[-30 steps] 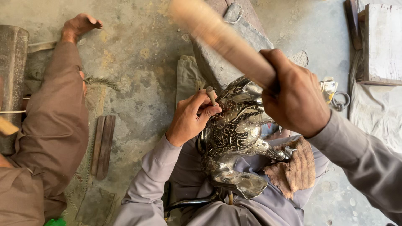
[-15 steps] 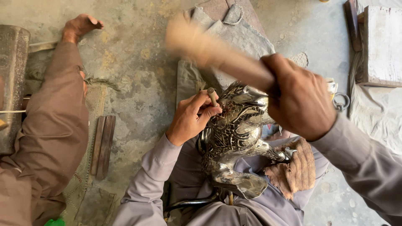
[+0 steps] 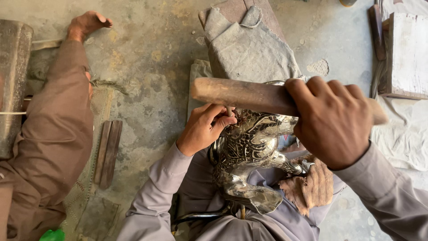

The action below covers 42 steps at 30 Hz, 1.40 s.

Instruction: The person sits on the floor holding an ornate silver-toned animal sculpture on their lap. They hold a small punch against the engraved surface with one hand and strike it with a wooden mallet held in the other hand, repositioning the punch repeatedly to chase the decorative pattern across the figure.

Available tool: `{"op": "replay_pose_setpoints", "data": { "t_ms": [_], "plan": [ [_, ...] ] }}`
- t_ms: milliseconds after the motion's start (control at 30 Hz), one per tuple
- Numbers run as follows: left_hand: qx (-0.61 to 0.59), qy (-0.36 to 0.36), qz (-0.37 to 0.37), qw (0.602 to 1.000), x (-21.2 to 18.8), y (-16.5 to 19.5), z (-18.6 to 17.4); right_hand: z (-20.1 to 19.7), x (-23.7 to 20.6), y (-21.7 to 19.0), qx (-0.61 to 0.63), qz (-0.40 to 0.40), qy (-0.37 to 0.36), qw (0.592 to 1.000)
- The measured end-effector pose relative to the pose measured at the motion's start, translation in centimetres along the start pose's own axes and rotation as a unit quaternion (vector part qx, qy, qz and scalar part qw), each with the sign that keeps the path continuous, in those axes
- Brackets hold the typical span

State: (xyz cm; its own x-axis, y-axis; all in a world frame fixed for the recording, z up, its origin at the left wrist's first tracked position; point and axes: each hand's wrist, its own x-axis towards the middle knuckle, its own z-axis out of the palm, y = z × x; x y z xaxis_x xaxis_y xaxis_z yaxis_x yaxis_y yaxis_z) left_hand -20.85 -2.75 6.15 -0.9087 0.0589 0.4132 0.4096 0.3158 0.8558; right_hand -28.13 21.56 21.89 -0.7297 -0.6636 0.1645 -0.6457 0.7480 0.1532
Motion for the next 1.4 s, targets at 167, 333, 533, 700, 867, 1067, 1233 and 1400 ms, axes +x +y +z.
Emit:
{"op": "replay_pose_setpoints", "data": {
  "t_ms": [167,333,533,700,867,1067,1233,1400],
  "plan": [
    [-0.055,0.073,-0.061,0.994,0.3,0.6,0.1,-1.0,-0.4,0.3,0.087,0.017,0.015,0.996],
    [-0.062,0.099,-0.095,0.989,2.5,2.2,0.1,-0.7,-0.3,0.2,0.208,0.099,0.015,0.973],
    [-0.038,0.068,-0.127,0.989,4.2,3.2,0.6,0.3,-0.8,1.9,0.367,0.142,0.016,0.919],
    [0.038,0.087,-0.081,0.992,4.5,3.2,1.7,0.1,-1.0,3.2,0.297,0.142,0.029,0.944],
    [0.078,0.103,-0.042,0.991,4.9,3.3,2.3,-1.0,0.3,3.5,0.203,0.054,0.116,0.971],
    [0.11,0.089,-0.044,0.989,5.3,3.7,2.3,-1.1,1.8,2.7,0.234,0.092,0.065,0.966],
    [0.105,0.087,-0.037,0.99,5.4,3.7,2.3,-1.0,2.4,2.8,0.147,0.02,0.065,0.987],
    [0.094,0.072,-0.035,0.992,5.3,3.3,2.2,-0.7,3.2,3.3,0.071,0.03,0.023,0.997]
  ]
}}
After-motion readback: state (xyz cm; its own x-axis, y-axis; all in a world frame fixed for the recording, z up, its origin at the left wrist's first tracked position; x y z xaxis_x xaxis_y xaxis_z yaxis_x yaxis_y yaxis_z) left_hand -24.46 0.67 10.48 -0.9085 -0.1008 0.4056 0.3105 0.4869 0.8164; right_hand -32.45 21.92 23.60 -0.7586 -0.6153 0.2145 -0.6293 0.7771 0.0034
